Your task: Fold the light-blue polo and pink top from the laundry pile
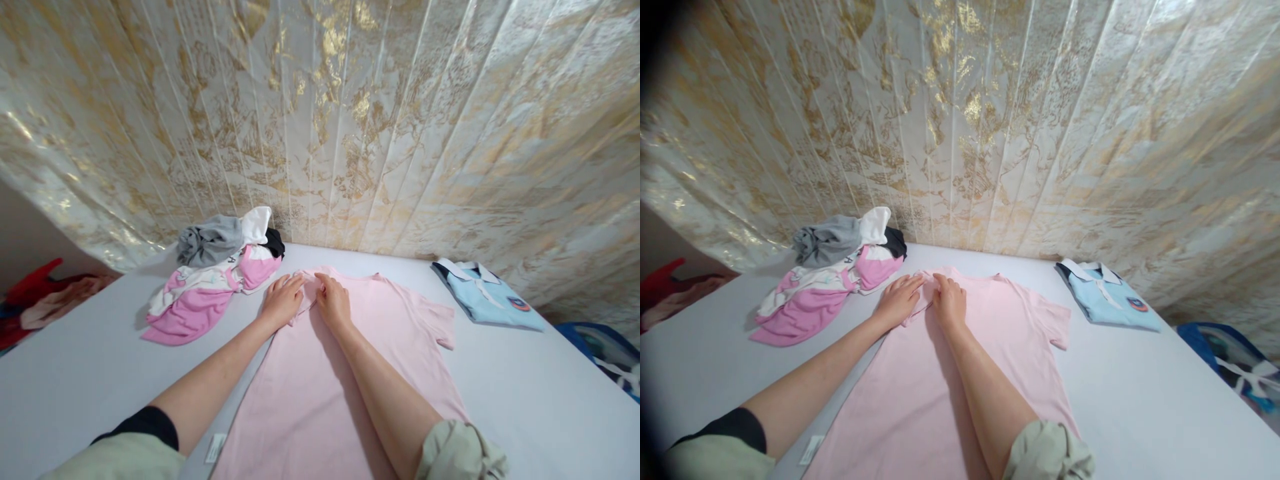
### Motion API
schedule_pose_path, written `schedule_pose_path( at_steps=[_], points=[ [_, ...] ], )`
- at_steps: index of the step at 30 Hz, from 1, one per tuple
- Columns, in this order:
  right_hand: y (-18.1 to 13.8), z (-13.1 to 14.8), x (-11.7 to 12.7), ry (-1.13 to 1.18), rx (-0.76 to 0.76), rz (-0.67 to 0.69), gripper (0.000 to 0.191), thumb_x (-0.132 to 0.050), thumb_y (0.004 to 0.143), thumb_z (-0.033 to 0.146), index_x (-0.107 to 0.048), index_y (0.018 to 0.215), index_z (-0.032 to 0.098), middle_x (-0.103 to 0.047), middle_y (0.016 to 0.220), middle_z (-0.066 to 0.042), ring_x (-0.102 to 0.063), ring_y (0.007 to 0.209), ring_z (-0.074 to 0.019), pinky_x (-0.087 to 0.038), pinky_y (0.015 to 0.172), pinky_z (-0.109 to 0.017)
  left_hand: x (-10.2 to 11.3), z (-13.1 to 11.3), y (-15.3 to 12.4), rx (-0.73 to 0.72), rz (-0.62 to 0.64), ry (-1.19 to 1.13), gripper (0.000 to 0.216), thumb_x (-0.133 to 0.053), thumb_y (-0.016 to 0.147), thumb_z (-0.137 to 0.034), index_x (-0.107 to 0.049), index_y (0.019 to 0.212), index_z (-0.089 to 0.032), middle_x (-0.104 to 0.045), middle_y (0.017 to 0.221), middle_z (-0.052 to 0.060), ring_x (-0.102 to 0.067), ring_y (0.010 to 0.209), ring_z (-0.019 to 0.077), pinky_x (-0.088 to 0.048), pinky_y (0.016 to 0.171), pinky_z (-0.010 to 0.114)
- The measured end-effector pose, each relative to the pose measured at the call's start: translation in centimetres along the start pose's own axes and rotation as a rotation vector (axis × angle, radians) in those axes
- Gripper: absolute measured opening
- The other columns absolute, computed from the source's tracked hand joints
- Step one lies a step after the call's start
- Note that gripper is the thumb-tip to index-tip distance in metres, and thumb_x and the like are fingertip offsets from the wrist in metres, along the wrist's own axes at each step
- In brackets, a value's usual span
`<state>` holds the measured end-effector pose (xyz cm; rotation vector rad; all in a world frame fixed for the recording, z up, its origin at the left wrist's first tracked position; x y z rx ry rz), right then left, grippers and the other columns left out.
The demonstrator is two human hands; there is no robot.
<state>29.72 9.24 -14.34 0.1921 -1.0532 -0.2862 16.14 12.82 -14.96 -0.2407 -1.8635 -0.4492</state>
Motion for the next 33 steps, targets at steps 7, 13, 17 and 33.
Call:
schedule_pose_path(
  at_steps=[7,13,17,33],
  points=[
    [-0.5,0.3,0.7,-0.155,-0.069,-0.041,0.04,-0.046,0.089,0.017,-0.054,0.127,0.022,-0.063,0.115,-0.008,-0.055,0.104,-0.0218,-0.035,0.086,-0.033,-0.4,-0.2,-0.2,-0.003,0.018,0.07,0.048,-0.035,0.091,-0.025,-0.049,0.137,-0.029,-0.039,0.151,-0.001,-0.035,0.138,0.0238,-0.025,0.113,0.046],
    [-1.3,1.8,-1.1,-0.166,0.12,0.076,0.044,-0.041,0.094,0.022,-0.047,0.137,0.023,-0.047,0.144,-0.008,-0.036,0.134,-0.0211,-0.021,0.11,-0.043,-0.1,-0.3,-0.2,-0.012,0.02,0.034,0.049,-0.032,0.091,-0.023,-0.05,0.136,-0.029,-0.041,0.15,-0.001,-0.035,0.138,0.0243,-0.025,0.113,0.046],
    [-1.6,1.7,-2.2,-0.169,0.105,0.12,0.046,-0.039,0.096,0.029,-0.043,0.141,0.02,-0.042,0.148,-0.009,-0.031,0.138,-0.0217,-0.02,0.112,-0.048,-0.5,0.0,0.3,-0.01,0.04,0.043,0.05,-0.032,0.092,-0.026,-0.045,0.14,-0.031,-0.039,0.152,-0.002,-0.032,0.14,0.0245,-0.024,0.112,0.046],
    [-4.7,-4.6,7.0,-0.212,0.044,0.12,0.049,-0.048,0.093,0.033,-0.045,0.139,0.017,-0.044,0.146,-0.013,-0.037,0.135,-0.0225,-0.026,0.111,-0.043,-1.3,1.0,2.3,0.026,0.21,0.075,0.054,-0.026,0.094,-0.037,-0.038,0.146,-0.026,-0.03,0.156,0.002,-0.027,0.142,0.0293,-0.021,0.113,0.053]
  ],
)
Point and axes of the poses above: each hand's wrist, its own y-axis towards the middle knuckle, its own x-axis out of the back of the hand, z = x × y, the point moved 5 cm from there along y, towards the middle knuckle
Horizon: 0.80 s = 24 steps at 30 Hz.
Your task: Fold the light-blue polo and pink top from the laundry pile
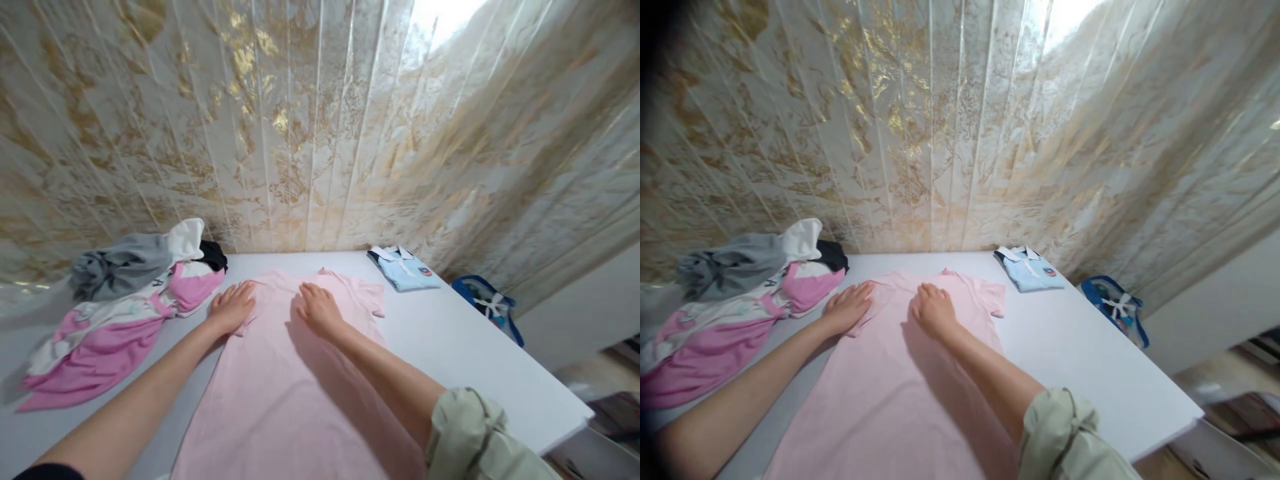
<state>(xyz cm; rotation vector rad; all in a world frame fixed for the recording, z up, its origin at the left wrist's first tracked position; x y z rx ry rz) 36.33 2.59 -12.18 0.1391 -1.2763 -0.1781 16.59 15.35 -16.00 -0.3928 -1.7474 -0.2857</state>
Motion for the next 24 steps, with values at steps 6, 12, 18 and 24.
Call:
schedule_pose_path(
  at_steps=[6,12,18,24],
  points=[
    [-4.6,-16.6,7.0,-0.086,-0.528,-0.248,0.048,-0.05,0.088,0.024,-0.049,0.134,0.009,-0.057,0.126,-0.019,-0.055,0.114,-0.0249,-0.042,0.092,-0.034,2.5,-5.4,0.0,-0.074,-0.208,-0.119,0.05,-0.031,0.094,-0.043,-0.046,0.138,-0.025,-0.047,0.146,0.008,-0.034,0.138,0.0298,-0.021,0.112,0.056],
    [-5.9,-21.9,5.1,-0.007,-0.744,-0.221,0.034,-0.051,0.085,0.041,-0.067,0.102,0.016,-0.065,0.102,-0.011,-0.063,0.089,-0.0211,-0.043,0.072,-0.028,-0.3,-20.1,-1.7,-0.478,-0.052,-0.163,0.045,-0.035,0.094,-0.035,-0.05,0.134,-0.02,-0.047,0.146,0.01,-0.039,0.136,0.0231,-0.029,0.112,0.042],
    [-5.4,-21.7,4.0,0.141,-0.686,-0.396,0.021,-0.048,0.081,0.037,-0.061,0.083,0.02,-0.064,0.083,-0.003,-0.06,0.077,-0.0186,-0.041,0.068,-0.027,-4.5,-26.4,-2.2,-0.56,0.008,-0.142,0.056,-0.035,0.094,-0.046,-0.041,0.142,-0.017,-0.035,0.153,0.011,-0.029,0.142,0.026,-0.019,0.116,0.047],
    [-5.0,-22.2,4.2,0.414,-0.615,-0.522,0.029,-0.046,0.083,0.039,-0.056,0.101,0.018,-0.065,0.077,-0.003,-0.06,0.072,-0.0189,-0.044,0.067,-0.028,-6.1,-26.2,-2.2,-0.568,-0.008,-0.129,0.06,-0.036,0.092,-0.053,-0.038,0.145,-0.025,-0.029,0.156,0.007,-0.022,0.145,0.026,-0.011,0.117,0.051]
  ],
)
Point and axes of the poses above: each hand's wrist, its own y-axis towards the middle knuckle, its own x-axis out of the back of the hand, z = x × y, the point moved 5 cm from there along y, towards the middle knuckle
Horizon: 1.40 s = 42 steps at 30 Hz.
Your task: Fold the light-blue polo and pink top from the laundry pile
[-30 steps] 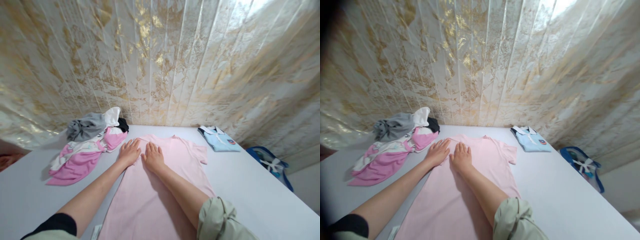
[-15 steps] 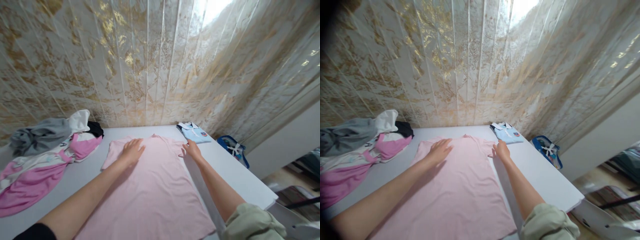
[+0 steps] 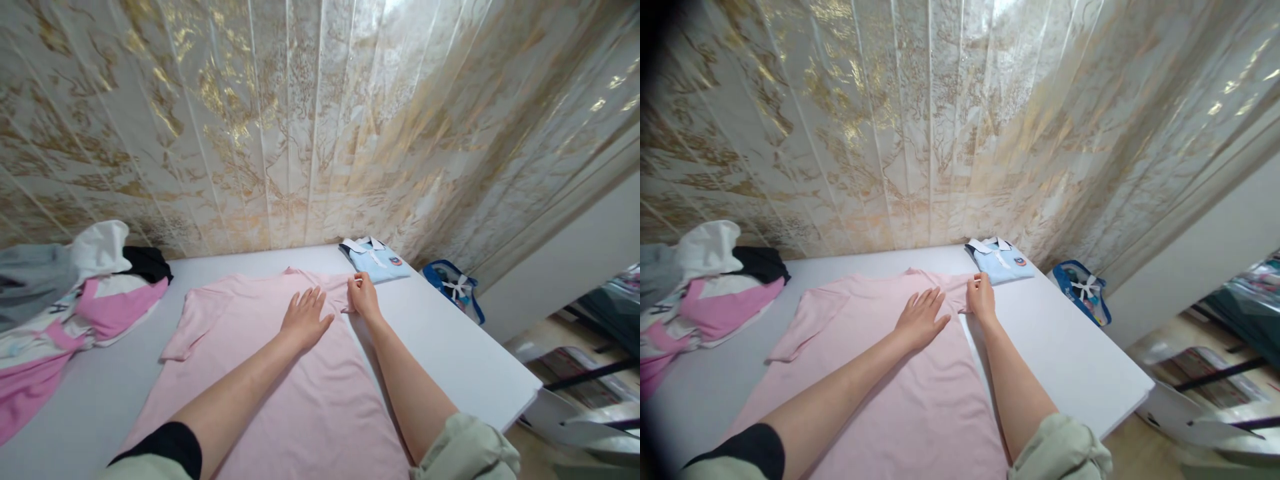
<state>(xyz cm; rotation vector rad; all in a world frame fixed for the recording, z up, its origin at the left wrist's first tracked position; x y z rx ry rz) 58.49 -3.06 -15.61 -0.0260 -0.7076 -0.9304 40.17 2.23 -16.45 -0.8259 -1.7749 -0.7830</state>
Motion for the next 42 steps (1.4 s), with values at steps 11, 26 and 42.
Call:
schedule_pose_path(
  at_steps=[11,26,42],
  points=[
    [-0.9,0.1,-0.9,0.099,-0.142,0.076,0.039,-0.053,0.076,0.029,-0.054,0.113,0.015,-0.066,0.08,-0.003,-0.062,0.068,-0.0192,-0.051,0.058,-0.03,0.5,-0.2,-0.2,-0.013,-0.001,-0.013,0.059,-0.037,0.092,-0.053,-0.04,0.144,-0.027,-0.029,0.156,0.007,-0.022,0.145,0.0275,-0.012,0.117,0.053],
    [-4.3,7.3,-0.3,0.335,0.317,0.259,0.035,-0.042,0.088,0.029,-0.058,0.117,0.018,-0.071,0.09,-0.005,-0.065,0.078,-0.0158,-0.05,0.077,-0.03,1.5,6.1,1.7,0.301,-0.367,-0.946,0.049,-0.037,0.095,-0.047,-0.049,0.129,-0.014,-0.061,0.129,0.014,-0.055,0.122,0.0213,-0.038,0.105,0.034],
    [-4.2,4.8,-0.9,-0.228,0.074,0.728,0.028,-0.049,0.077,0.022,-0.075,0.071,0.012,-0.061,0.057,0.0,-0.05,0.055,-0.0108,-0.034,0.055,-0.022,2.1,5.4,8.7,0.561,0.066,-0.518,0.023,-0.062,0.078,-0.036,-0.068,0.083,-0.015,-0.073,0.075,0.009,-0.069,0.074,0.0225,-0.046,0.064,0.025]
  ],
)
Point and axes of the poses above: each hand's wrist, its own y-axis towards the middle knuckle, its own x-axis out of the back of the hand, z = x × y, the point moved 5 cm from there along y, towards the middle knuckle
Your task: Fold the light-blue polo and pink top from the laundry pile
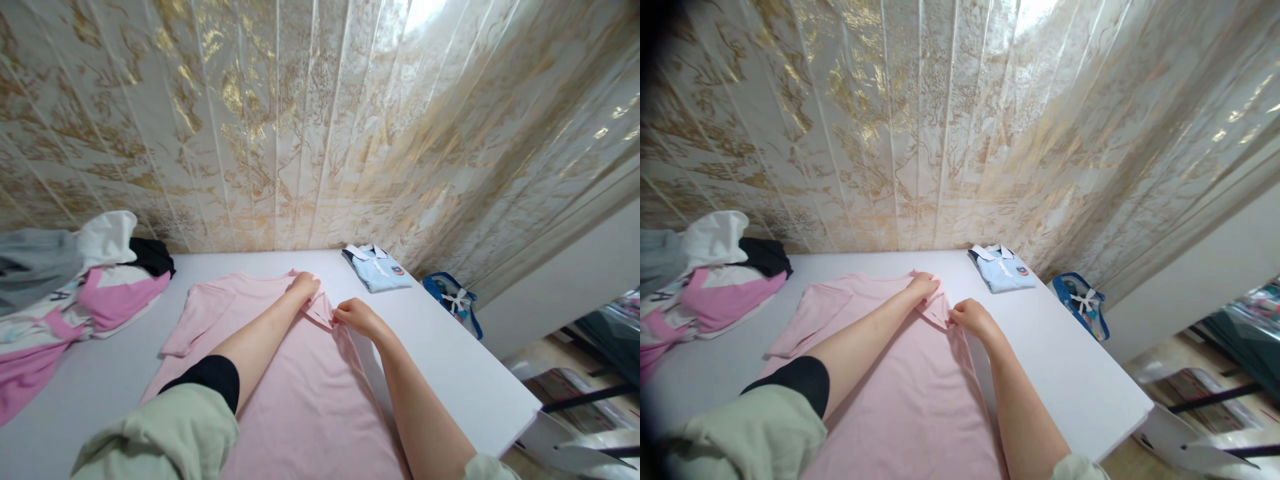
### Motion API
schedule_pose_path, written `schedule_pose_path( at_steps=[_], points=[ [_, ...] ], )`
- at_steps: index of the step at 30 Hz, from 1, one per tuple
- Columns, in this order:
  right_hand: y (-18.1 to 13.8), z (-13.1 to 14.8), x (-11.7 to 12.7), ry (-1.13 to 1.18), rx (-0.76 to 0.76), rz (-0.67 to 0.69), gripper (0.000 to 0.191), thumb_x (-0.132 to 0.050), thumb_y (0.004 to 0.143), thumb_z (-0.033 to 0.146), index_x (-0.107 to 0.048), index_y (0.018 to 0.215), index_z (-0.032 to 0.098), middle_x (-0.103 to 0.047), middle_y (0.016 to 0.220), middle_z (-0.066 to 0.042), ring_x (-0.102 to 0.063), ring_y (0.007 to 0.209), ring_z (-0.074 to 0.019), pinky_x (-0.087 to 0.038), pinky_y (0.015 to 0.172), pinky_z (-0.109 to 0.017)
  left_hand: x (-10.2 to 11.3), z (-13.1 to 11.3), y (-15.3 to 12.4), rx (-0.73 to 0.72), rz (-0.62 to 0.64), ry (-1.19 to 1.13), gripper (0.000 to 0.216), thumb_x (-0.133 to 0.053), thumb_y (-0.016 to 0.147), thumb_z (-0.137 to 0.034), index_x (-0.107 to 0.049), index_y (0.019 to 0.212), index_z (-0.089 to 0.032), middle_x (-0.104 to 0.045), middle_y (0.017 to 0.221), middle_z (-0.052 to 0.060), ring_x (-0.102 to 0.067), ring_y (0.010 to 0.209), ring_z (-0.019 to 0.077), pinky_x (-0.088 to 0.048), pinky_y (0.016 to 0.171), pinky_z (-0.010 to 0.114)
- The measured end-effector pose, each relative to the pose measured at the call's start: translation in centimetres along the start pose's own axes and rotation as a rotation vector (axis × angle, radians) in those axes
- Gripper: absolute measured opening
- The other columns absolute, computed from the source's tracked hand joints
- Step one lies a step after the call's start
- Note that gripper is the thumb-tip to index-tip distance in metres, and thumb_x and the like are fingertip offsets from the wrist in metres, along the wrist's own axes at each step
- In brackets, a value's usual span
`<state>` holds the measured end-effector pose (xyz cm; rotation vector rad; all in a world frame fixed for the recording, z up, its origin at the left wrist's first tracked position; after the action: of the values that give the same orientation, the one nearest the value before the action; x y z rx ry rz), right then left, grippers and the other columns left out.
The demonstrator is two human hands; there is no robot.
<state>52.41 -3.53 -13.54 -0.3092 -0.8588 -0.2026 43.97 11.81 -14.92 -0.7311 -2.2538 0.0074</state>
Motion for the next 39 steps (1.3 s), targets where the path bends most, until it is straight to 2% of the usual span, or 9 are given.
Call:
schedule_pose_path(
  at_steps=[3,7,10,14,18,22,28,32,39],
  points=[
    [-0.3,0.1,0.2,-0.008,-0.019,0.067,0.029,-0.049,0.076,0.022,-0.076,0.07,0.014,-0.06,0.055,0.001,-0.049,0.053,-0.0104,-0.033,0.054,-0.022,0.0,-0.2,0.6,0.037,-0.003,-0.037,0.028,-0.052,0.085,-0.036,-0.069,0.086,-0.014,-0.073,0.077,0.01,-0.068,0.071,0.0207,-0.045,0.059,0.024],
    [-0.5,0.2,0.4,-0.041,-0.063,0.085,0.026,-0.051,0.077,0.023,-0.074,0.068,0.015,-0.059,0.055,0.001,-0.049,0.053,-0.0101,-0.031,0.053,-0.022,0.6,-0.3,0.5,0.034,0.036,-0.093,0.031,-0.054,0.084,-0.039,-0.07,0.088,-0.013,-0.072,0.079,0.01,-0.067,0.071,0.0207,-0.043,0.054,0.024],
    [-0.4,0.0,0.5,-0.139,-0.115,-0.01,0.025,-0.052,0.08,0.027,-0.07,0.066,0.017,-0.062,0.061,0.0,-0.051,0.058,-0.0112,-0.03,0.055,-0.023,0.6,-0.1,0.0,-0.009,0.088,-0.13,0.027,-0.058,0.082,-0.041,-0.07,0.083,-0.016,-0.072,0.076,0.006,-0.065,0.068,0.0181,-0.041,0.052,0.022],
    [-0.7,0.5,1.1,-0.211,-0.105,-0.292,0.017,-0.054,0.083,0.034,-0.064,0.083,0.019,-0.066,0.077,-0.001,-0.053,0.069,-0.0125,-0.029,0.059,-0.023,0.0,0.1,-0.4,-0.056,0.138,-0.176,0.011,-0.063,0.076,-0.027,-0.069,0.077,-0.018,-0.068,0.066,0.0,-0.06,0.058,0.0137,-0.039,0.048,0.02],
    [-0.6,0.6,0.0,-0.236,-0.107,-0.225,0.009,-0.058,0.079,0.026,-0.059,0.087,0.021,-0.065,0.08,0.0,-0.053,0.069,-0.0125,-0.027,0.058,-0.023,-0.5,0.2,-0.2,-0.063,0.12,-0.206,0.012,-0.058,0.072,-0.011,-0.069,0.077,-0.016,-0.064,0.059,-0.002,-0.057,0.054,0.0116,-0.038,0.047,0.018],
    [-0.4,0.1,-0.3,-0.235,-0.15,-0.191,0.006,-0.054,0.078,0.017,-0.059,0.08,0.02,-0.064,0.078,-0.001,-0.052,0.068,-0.0123,-0.027,0.058,-0.023,-0.6,0.2,0.0,-0.081,0.086,-0.232,0.023,-0.056,0.072,-0.009,-0.071,0.088,-0.016,-0.071,0.071,0.001,-0.063,0.062,0.0139,-0.044,0.054,0.02],
    [-0.6,0.0,0.2,-0.2,-0.169,-0.226,0.012,-0.051,0.078,0.015,-0.059,0.085,0.021,-0.065,0.077,-0.001,-0.054,0.069,-0.0128,-0.027,0.058,-0.023,0.4,0.6,-0.1,-0.162,0.005,-0.199,0.038,-0.054,0.078,-0.014,-0.064,0.114,-0.015,-0.071,0.111,0.009,-0.066,0.094,0.018,-0.048,0.079,0.023],
    [-0.6,0.2,0.1,-0.267,-0.185,-0.223,0.011,-0.051,0.079,0.017,-0.06,0.083,0.021,-0.067,0.082,-0.002,-0.056,0.072,-0.0147,-0.028,0.058,-0.023,0.4,1.2,-0.7,-0.213,-0.054,-0.117,0.038,-0.06,0.078,-0.023,-0.059,0.115,-0.013,-0.068,0.113,0.013,-0.063,0.101,0.0225,-0.046,0.087,0.029],
    [-0.9,0.6,0.1,-0.345,-0.173,-0.265,0.013,-0.051,0.082,0.016,-0.06,0.091,0.022,-0.066,0.088,-0.003,-0.057,0.077,-0.0157,-0.028,0.058,-0.024,-0.3,1.2,-2.1,-0.382,-0.088,-0.054,0.054,-0.052,0.074,0.001,-0.052,0.124,-0.021,-0.061,0.127,0.007,-0.055,0.118,0.0176,-0.038,0.101,0.029]
  ],
)
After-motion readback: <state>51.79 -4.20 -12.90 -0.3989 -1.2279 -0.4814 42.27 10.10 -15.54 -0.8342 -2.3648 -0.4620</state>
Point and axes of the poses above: each hand's wrist, its own y-axis towards the middle knuckle, its own x-axis out of the back of the hand, z = x × y, the point moved 5 cm from there along y, towards the middle knuckle
